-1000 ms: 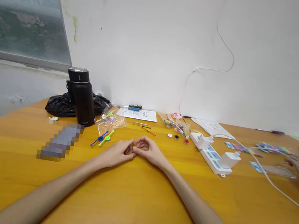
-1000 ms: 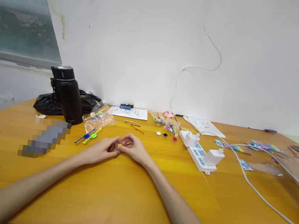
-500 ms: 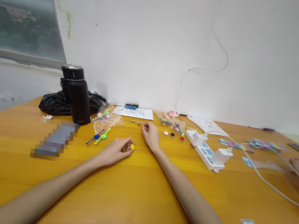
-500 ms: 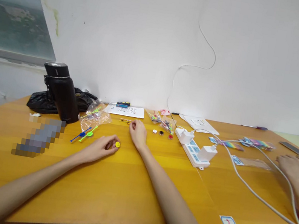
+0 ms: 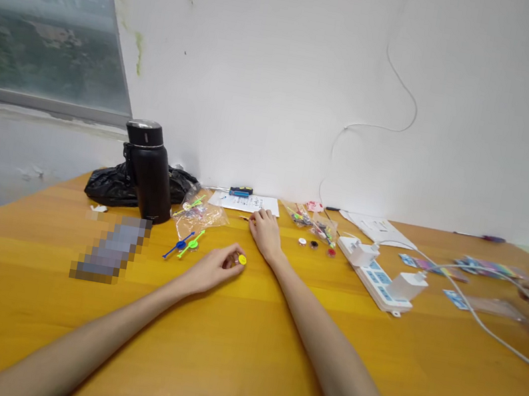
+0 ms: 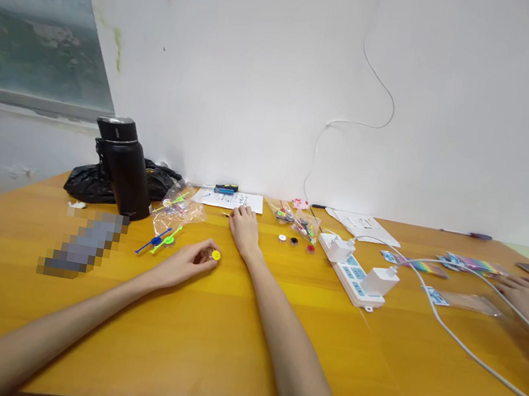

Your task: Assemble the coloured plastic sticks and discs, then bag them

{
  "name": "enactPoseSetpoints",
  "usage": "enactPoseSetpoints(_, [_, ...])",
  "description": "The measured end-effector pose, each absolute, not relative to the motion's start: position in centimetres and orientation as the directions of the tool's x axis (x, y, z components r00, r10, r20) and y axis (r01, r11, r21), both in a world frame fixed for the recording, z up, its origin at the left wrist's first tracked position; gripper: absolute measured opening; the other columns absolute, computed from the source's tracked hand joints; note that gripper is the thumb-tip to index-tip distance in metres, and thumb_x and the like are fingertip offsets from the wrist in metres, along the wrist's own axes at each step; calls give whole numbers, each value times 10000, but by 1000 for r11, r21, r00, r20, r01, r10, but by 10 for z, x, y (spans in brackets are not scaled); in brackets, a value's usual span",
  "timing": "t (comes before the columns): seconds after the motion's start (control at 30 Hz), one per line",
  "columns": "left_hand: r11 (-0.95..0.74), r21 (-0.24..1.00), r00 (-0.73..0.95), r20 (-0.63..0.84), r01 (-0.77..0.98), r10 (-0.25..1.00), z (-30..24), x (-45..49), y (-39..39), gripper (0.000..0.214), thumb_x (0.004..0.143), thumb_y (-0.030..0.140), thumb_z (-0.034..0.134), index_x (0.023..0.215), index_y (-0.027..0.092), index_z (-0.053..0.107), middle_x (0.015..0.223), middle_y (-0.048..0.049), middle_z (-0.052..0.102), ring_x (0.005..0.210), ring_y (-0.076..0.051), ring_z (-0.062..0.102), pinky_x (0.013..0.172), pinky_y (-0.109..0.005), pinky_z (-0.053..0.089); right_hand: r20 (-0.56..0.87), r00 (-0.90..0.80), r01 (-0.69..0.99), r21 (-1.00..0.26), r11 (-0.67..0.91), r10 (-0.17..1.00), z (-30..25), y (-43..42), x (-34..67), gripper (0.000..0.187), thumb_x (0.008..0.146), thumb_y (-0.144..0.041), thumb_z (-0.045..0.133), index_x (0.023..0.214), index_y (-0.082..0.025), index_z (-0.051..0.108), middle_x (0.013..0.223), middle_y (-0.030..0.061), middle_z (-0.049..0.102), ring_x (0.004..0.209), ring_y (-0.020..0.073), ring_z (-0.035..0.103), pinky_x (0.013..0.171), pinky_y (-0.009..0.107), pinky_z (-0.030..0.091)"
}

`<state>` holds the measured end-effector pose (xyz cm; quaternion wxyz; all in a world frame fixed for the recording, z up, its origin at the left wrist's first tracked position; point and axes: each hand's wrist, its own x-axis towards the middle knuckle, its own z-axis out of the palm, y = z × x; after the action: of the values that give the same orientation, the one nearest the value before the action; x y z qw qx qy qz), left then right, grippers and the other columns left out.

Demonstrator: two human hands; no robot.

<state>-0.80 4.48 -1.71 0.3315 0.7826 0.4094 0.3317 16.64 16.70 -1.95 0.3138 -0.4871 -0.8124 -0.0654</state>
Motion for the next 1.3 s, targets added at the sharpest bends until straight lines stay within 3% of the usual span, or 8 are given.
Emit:
enactPoseSetpoints(0.17, [-292, 948, 387, 223, 130, 895, -26, -11, 57, 274, 943, 430, 515, 1094, 206, 468, 993, -86, 743, 826, -177, 651, 864, -335, 468, 605, -338, 748, -293, 596, 721, -14, 140, 166, 130, 980, -198, 470, 1006, -181, 596, 987, 87, 660, 969, 213, 565, 892, 325, 433])
enactPoseSetpoints(0.3, [-267, 960, 377, 216, 89, 901, -29, -13, 61, 331, 949, 447, 510, 1169, 202, 478, 1009, -98, 753, 887, -201, 693, 922, -368, 466, 617, -342, 442, -560, 701, 709, -18, 106, 170, 104, 932, -272, 574, 948, -200, 648, 953, 61, 689, 935, 199, 620, 881, 322, 471])
enactPoseSetpoints(0.4, [-289, 949, 381, 223, 123, 897, -28, -14, 60, 355, 951, 447, 506, 1204, 198, 510, 1010, -94, 755, 930, -214, 705, 920, -363, 473, 560, -223, 267, -752, 602, 798, -22, 87, 173, 197, 892, -356, 634, 1003, -205, 691, 988, 67, 724, 908, 206, 664, 878, 347, 508])
enactPoseSetpoints(0.53, [-348, 920, 379, 261, 182, 888, -28, -15, 60, 354, 962, 434, 484, 1221, 201, 544, 1088, -91, 736, 951, -212, 703, 927, -355, 479, 439, -191, 93, -882, 462, 878, -26, 78, 174, 263, 825, -431, 705, 936, -195, 736, 956, 72, 754, 883, 224, 695, 866, 363, 527])
enactPoseSetpoints(0.77, [-396, 884, 358, 297, 246, 885, -32, -15, 60, 370, 962, 407, 494, 1236, 171, 568, 1057, -88, 729, 992, -231, 683, 958, -373, 479, 386, -266, 56, -909, 414, 883, -28, 76, 173, 283, 790, -443, 741, 897, -180, 747, 890, 67, 756, 813, 201, 689, 798, 329, 526])
enactPoseSetpoints(0.93, [-437, 850, 358, 326, 296, 875, -25, -13, 55, 328, 961, 417, 497, 1107, 165, 646, 1135, -97, 706, 1027, -235, 657, 948, -363, 487, 358, -306, -4, -927, 375, 882, -25, 75, 172, 299, 768, -459, 758, 863, -178, 718, 827, 42, 745, 741, 182, 677, 754, 316, 525])
enactPoseSetpoints(1.13, [-422, 855, 365, 305, 302, 880, -27, -13, 55, 333, 963, 432, 495, 1053, 166, 673, 1042, -90, 726, 970, -232, 666, 924, -355, 493, 339, -304, 13, -933, 360, 890, -24, 74, 171, 339, 760, -501, 754, 850, -182, 682, 798, 39, 731, 713, 185, 683, 720, 314, 529])
enactPoseSetpoints(1.3, [-451, 844, 380, 331, 289, 864, -28, -13, 55, 386, 975, 436, 474, 1196, 171, 647, 1126, -101, 712, 970, -228, 658, 926, -356, 486, 312, -306, 33, -941, 338, 899, -26, 75, 172, 356, 776, -501, 743, 911, -195, 619, 784, 23, 696, 702, 176, 667, 687, 291, 508])
